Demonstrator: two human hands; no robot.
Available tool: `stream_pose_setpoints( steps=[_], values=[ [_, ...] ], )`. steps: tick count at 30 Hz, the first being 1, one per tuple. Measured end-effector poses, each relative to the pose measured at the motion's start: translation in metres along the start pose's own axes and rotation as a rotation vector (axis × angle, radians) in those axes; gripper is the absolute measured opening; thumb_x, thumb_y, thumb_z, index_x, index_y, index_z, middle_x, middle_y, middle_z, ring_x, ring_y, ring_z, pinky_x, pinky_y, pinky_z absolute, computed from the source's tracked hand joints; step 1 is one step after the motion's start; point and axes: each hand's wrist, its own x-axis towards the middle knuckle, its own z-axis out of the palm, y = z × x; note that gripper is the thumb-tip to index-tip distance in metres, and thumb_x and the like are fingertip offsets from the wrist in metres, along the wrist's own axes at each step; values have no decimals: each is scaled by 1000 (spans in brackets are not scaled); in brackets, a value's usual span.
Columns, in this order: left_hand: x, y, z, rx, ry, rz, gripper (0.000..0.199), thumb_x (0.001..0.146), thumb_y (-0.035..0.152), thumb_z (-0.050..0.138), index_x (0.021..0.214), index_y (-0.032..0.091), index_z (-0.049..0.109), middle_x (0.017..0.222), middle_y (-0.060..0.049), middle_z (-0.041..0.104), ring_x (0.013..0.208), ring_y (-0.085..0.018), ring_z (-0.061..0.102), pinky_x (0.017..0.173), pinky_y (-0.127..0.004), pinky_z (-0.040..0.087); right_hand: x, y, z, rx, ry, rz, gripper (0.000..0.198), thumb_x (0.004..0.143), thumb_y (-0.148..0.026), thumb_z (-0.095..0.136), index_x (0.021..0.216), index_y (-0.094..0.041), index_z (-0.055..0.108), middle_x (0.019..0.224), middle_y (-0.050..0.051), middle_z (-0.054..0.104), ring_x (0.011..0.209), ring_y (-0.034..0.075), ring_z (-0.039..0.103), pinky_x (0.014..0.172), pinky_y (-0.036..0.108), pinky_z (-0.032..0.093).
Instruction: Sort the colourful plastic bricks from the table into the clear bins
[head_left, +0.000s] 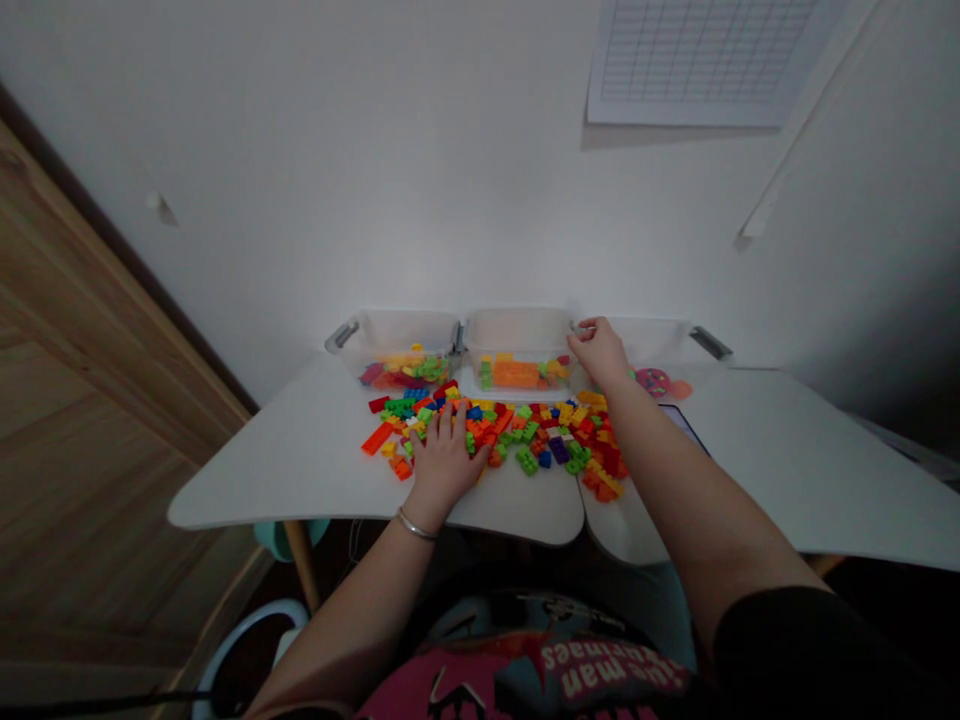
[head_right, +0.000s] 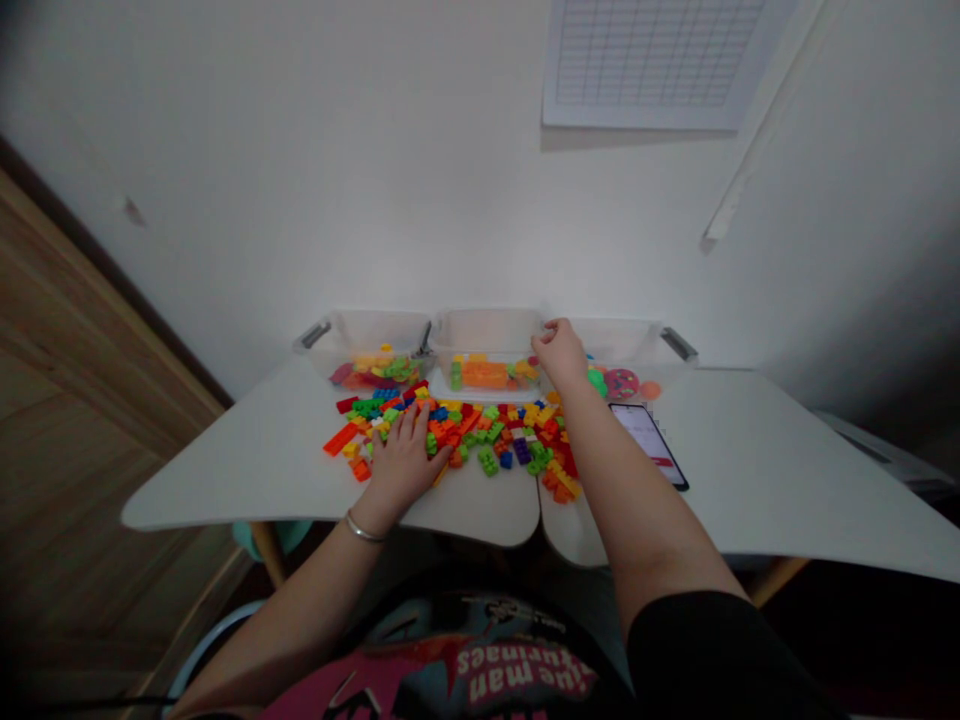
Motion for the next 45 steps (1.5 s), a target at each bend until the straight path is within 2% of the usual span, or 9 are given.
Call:
stream_pose_setpoints(
  steps=[3, 6, 8, 11, 17, 21, 28, 36, 45],
  values=[
    [0, 0, 0, -3, 2, 2, 79, 91, 57, 43, 157, 22, 19, 161, -13, 28, 145, -35, 32, 115, -67, 22, -1, -4, -4, 13, -47, 9, 41, 73, -34, 65, 110, -18, 58, 81, 3, 67, 71, 20, 60, 71, 35, 49],
    [-1, 1, -3, 0, -2, 0, 78, 91, 58, 42, 157, 21, 21, 161, -13, 28, 145, -35, 32, 115, -67, 23, -11, -13, -10, 41, -8, -72, 46, 75, -35, 64, 117, -17, 56, 90, 5, 69, 70, 18, 59, 75, 35, 49],
    [-1, 2, -5, 2, -13, -2, 78, 92, 58, 41, 157, 20, 21, 161, -13, 28, 145, -35, 31, 114, -68, 23, -27, -20, -13, 82, 33, -165, 44, 78, -35, 61, 118, -17, 56, 97, 6, 70, 66, 16, 56, 75, 35, 49],
    [-2, 3, -7, 4, -26, 1, 78, 92, 58, 41, 157, 20, 21, 162, -12, 27, 146, -35, 30, 115, -67, 23, -61, -27, -10, 153, -16, -266, 37, 81, -35, 57, 114, -18, 58, 103, 7, 69, 62, 14, 54, 70, 33, 50],
    [-1, 2, -5, 6, -11, 7, 77, 92, 58, 41, 157, 21, 21, 161, -13, 28, 145, -35, 31, 115, -67, 21, -133, -23, 15, 14, -167, -405, 27, 83, -26, 55, 107, -20, 64, 103, 10, 69, 91, 24, 62, 88, 40, 50],
    [-1, 2, -4, 7, 3, 12, 77, 92, 58, 41, 157, 21, 22, 161, -13, 28, 145, -35, 32, 115, -67, 21, -159, -17, 29, -144, -271, -502, 26, 85, -23, 56, 108, -19, 67, 107, 10, 70, 104, 27, 60, 96, 43, 46],
    [-2, 3, -4, 10, -1, 6, 78, 92, 59, 41, 157, 21, 20, 161, -13, 28, 145, -35, 31, 114, -68, 23, -169, -13, 32, -268, -378, -624, 19, 84, -21, 60, 101, -21, 70, 107, 8, 70, 104, 25, 57, 98, 41, 45],
    [-3, 2, -3, 24, 14, 15, 77, 93, 59, 39, 157, 21, 21, 160, -13, 31, 144, -35, 33, 115, -66, 24, -168, -7, 37, -328, -380, -604, 16, 82, -19, 64, 95, -22, 72, 109, 8, 70, 107, 26, 55, 97, 43, 45],
    [-2, 3, -7, 27, -4, 8, 77, 92, 58, 41, 157, 22, 22, 160, -13, 31, 144, -36, 32, 114, -67, 23, -166, -9, 35, -268, -346, -587, 8, 83, -17, 61, 80, -22, 67, 95, 5, 72, 99, 24, 58, 93, 39, 45]
  ],
)
